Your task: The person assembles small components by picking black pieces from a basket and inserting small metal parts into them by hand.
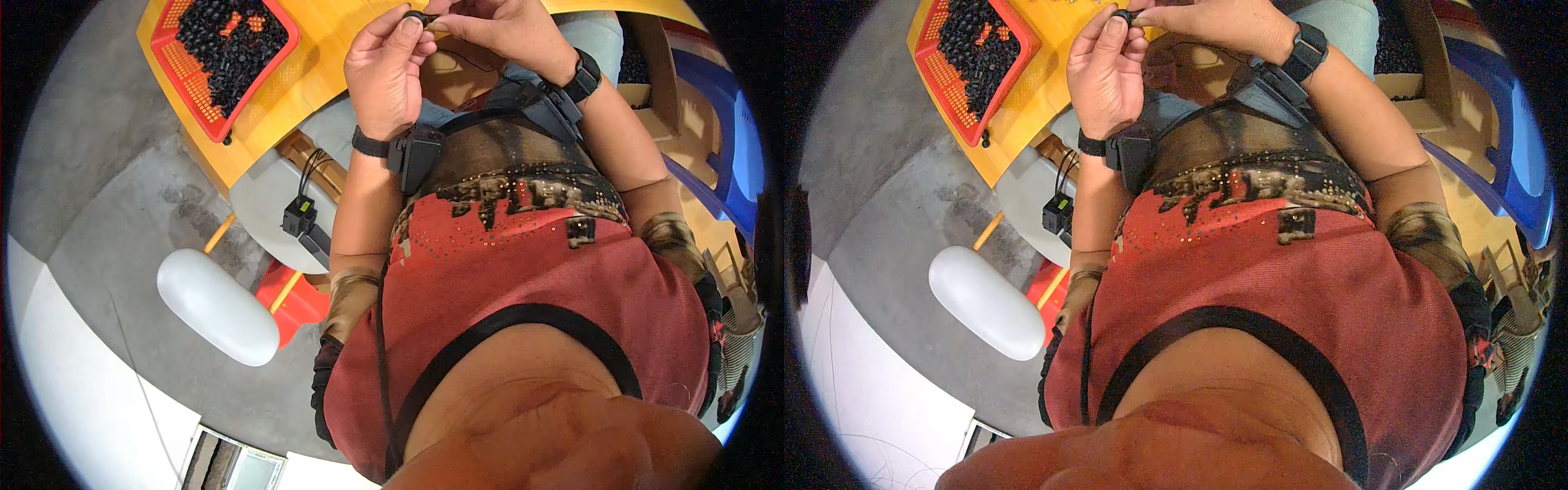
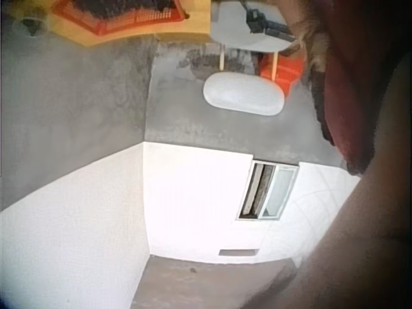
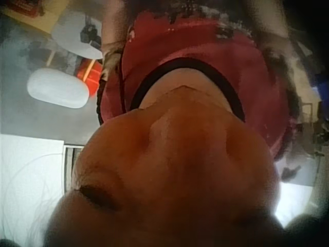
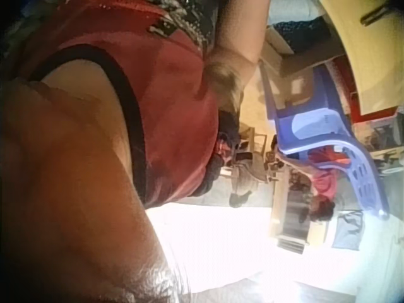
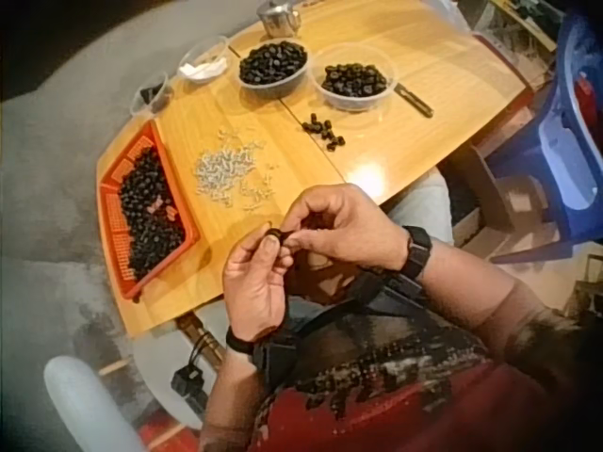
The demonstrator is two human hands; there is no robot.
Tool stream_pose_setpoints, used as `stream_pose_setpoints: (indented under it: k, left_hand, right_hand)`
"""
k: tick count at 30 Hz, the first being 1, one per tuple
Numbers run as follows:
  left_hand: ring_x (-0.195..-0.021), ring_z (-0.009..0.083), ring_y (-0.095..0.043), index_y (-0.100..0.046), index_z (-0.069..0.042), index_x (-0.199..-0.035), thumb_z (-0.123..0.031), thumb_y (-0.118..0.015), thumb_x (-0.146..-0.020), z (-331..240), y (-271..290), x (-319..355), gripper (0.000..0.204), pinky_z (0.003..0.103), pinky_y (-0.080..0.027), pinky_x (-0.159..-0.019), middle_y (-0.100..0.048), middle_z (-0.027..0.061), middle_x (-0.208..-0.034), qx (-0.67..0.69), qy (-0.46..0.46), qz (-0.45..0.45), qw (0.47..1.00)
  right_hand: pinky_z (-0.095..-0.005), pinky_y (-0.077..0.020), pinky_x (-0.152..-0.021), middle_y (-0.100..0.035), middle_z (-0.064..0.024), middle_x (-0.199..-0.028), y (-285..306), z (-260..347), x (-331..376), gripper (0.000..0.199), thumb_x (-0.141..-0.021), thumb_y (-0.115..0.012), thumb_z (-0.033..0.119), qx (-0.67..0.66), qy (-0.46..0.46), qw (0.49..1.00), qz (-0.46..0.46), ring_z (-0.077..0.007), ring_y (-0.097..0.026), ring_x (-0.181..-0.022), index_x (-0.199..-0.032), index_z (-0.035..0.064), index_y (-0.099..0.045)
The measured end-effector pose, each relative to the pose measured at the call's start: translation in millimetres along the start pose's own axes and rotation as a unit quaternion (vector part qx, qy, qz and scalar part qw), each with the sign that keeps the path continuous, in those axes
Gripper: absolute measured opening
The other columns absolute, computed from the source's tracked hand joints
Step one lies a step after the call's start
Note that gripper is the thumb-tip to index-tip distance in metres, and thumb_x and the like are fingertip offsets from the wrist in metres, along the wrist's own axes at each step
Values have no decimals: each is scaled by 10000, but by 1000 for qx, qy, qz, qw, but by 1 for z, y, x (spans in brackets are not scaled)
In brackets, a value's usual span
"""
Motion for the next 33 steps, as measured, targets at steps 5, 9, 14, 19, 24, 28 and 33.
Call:
stream_pose_setpoints:
  k: [5, 9, 14, 19, 24, 28, 33]
  left_hand:
    - [-810, 171, -680, -674, 6, -1158, -33, -656, -944, -2, -1, 2, 218, 274, -565, -732, -717, 107, -970, 0, 2, -4, 1000]
    - [-799, 164, -671, -643, 10, -1162, -36, -678, -925, 0, -8, 4, 244, 265, -557, -717, -705, 105, -958, -34, -1, -29, 999]
    - [-719, 165, -678, -659, 65, -1137, -39, -723, -890, -15, -22, 7, 276, 264, -567, -669, -709, 110, -884, -124, -73, -51, 988]
    - [-749, 167, -674, -657, 59, -1143, -45, -718, -895, -13, -21, 9, 276, 283, -573, -703, -707, 108, -907, -70, -28, -27, 997]
    - [-771, 162, -670, -651, 52, -1158, -53, -710, -903, -10, -23, 8, 282, 284, -568, -724, -704, 104, -938, -36, -9, -21, 999]
    - [-762, 159, -663, -648, 38, -1144, -50, -703, -907, -13, -15, 7, 259, 280, -559, -702, -699, 92, -923, -28, 6, -9, 1000]
    - [-747, 158, -658, -651, 25, -1114, -43, -700, -907, -13, -12, 5, 223, 277, -549, -686, -693, 86, -899, -3, 20, -1, 1000]
  right_hand:
    - [-207, -499, -684, -689, -21, -886, 2, -13, -2, 103, -907, -697, 14, -41, -4, 999, 4, -70, -608, -775, -1003, 1, -661]
    - [-201, -494, -687, -686, -17, -892, -1, -14, -11, 121, -884, -710, -1, -61, 285, 954, 73, -59, -602, -785, -996, 1, -662]
    - [-205, -493, -695, -680, -12, -882, -1, -1, 1, 118, -875, -707, -17, 94, 56, 994, -19, -57, -599, -792, -983, 2, -664]
    - [-213, -494, -700, -678, -11, -883, 2, -4, 1, 115, -874, -706, -24, 83, 82, 993, 0, -60, -599, -804, -977, 2, -663]
    - [-211, -497, -700, -668, -1, -867, -1, -13, -9, 111, -875, -709, -29, -62, 286, 951, 96, -60, -600, -788, -970, 6, -661]
    - [-197, -493, -685, -661, 9, -856, 0, -12, -4, 116, -872, -724, -18, -7, 23, 999, 30, -52, -597, -764, -962, 9, -656]
    - [-185, -487, -673, -650, 19, -840, 1, -11, -4, 136, -860, -743, -14, -33, -1, 998, 54, -43, -593, -754, -948, 18, -645]
Point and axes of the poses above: each hand's wrist, its own x-axis away from the middle knuckle, its own y-axis out of the back of the hand, z = x × y, the point moved 3 cm from there along -x, towards the middle knuckle
